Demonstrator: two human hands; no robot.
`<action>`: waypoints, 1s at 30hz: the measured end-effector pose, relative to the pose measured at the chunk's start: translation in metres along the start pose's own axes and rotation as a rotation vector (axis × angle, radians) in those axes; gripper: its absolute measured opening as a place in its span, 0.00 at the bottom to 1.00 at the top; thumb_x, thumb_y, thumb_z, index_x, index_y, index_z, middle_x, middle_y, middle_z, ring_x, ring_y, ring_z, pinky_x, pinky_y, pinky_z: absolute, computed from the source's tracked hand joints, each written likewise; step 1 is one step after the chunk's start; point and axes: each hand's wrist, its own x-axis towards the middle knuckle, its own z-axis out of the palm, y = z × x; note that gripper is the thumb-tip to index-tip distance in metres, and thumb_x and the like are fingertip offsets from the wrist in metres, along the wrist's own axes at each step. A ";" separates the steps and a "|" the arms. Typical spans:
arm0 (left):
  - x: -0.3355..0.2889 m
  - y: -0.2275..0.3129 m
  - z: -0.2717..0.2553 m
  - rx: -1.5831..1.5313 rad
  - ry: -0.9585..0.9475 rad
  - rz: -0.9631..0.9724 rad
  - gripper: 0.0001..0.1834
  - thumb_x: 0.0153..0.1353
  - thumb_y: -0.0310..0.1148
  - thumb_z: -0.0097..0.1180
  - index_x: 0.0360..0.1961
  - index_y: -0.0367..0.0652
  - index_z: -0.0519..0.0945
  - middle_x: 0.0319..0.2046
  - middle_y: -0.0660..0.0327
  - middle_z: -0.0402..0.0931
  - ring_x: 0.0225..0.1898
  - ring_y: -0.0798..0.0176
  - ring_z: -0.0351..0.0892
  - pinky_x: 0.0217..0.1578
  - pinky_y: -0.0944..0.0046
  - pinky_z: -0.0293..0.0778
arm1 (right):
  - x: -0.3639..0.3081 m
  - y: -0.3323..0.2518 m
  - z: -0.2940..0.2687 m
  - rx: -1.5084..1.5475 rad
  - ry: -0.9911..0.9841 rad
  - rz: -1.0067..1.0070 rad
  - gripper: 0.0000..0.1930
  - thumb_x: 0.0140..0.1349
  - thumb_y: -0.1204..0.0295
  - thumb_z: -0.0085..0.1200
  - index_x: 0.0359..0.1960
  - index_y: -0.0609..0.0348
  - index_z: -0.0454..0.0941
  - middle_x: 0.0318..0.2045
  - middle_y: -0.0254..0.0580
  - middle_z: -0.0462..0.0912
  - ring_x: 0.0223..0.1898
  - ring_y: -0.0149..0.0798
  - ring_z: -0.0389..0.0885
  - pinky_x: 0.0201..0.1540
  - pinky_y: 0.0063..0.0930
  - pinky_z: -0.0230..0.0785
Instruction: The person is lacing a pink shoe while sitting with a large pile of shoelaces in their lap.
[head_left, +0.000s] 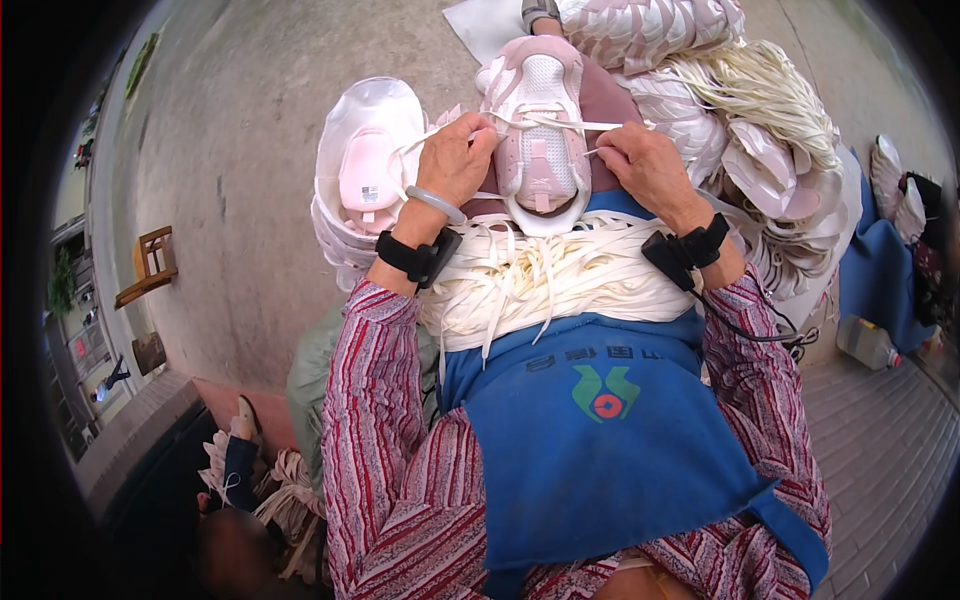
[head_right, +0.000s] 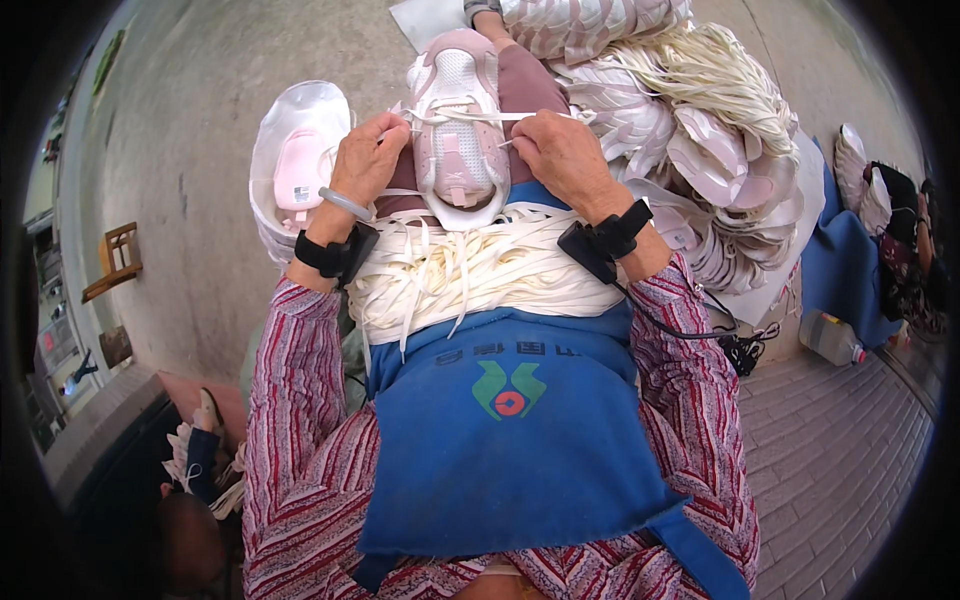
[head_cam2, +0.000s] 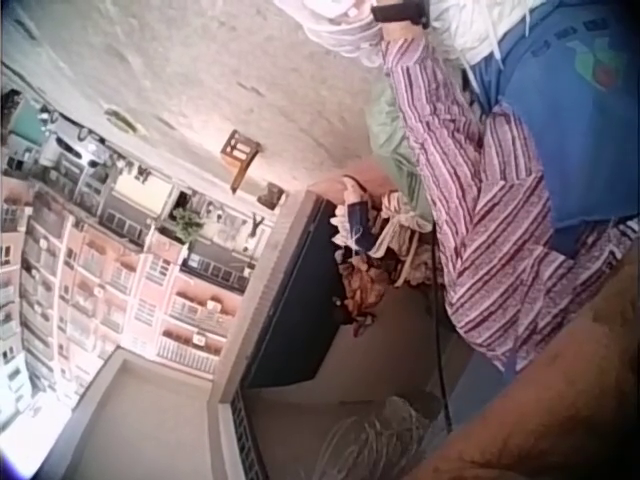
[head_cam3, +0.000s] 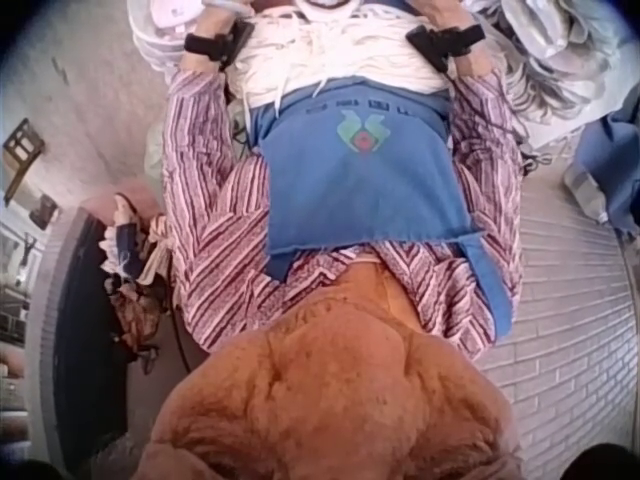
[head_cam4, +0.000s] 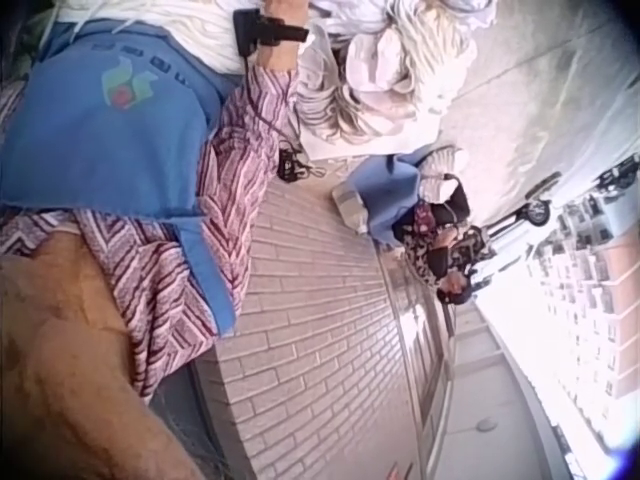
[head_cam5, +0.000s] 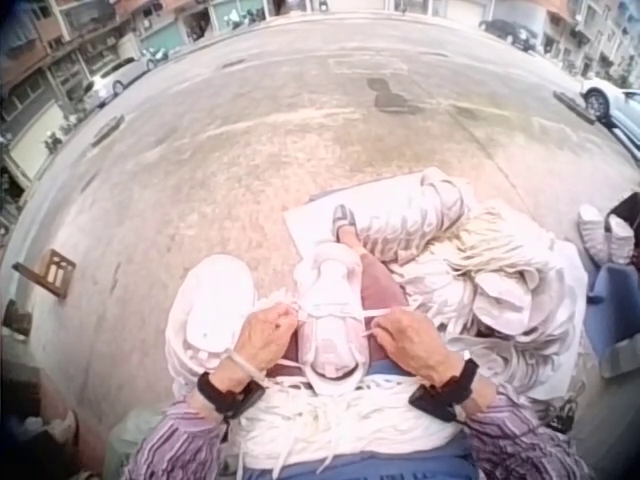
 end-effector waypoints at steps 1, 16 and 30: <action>0.002 0.000 0.001 -0.024 0.015 -0.004 0.14 0.61 0.39 0.49 0.35 0.40 0.80 0.29 0.57 0.80 0.31 0.61 0.77 0.35 0.64 0.72 | -0.001 -0.001 0.000 0.017 -0.003 -0.005 0.06 0.60 0.70 0.53 0.31 0.60 0.79 0.29 0.46 0.78 0.33 0.51 0.78 0.37 0.40 0.71; 0.003 -0.005 0.003 -0.046 0.011 0.035 0.14 0.62 0.41 0.49 0.35 0.41 0.79 0.25 0.61 0.76 0.29 0.66 0.73 0.34 0.66 0.70 | 0.018 -0.004 0.009 0.232 0.152 0.122 0.08 0.59 0.69 0.56 0.33 0.61 0.81 0.27 0.45 0.78 0.30 0.44 0.77 0.36 0.34 0.69; 0.019 -0.009 0.011 -0.035 0.034 0.060 0.14 0.62 0.41 0.52 0.35 0.39 0.79 0.26 0.61 0.76 0.28 0.67 0.72 0.32 0.67 0.69 | 0.025 -0.003 0.009 0.338 0.099 0.190 0.10 0.60 0.67 0.53 0.32 0.63 0.81 0.28 0.46 0.79 0.31 0.46 0.78 0.38 0.35 0.70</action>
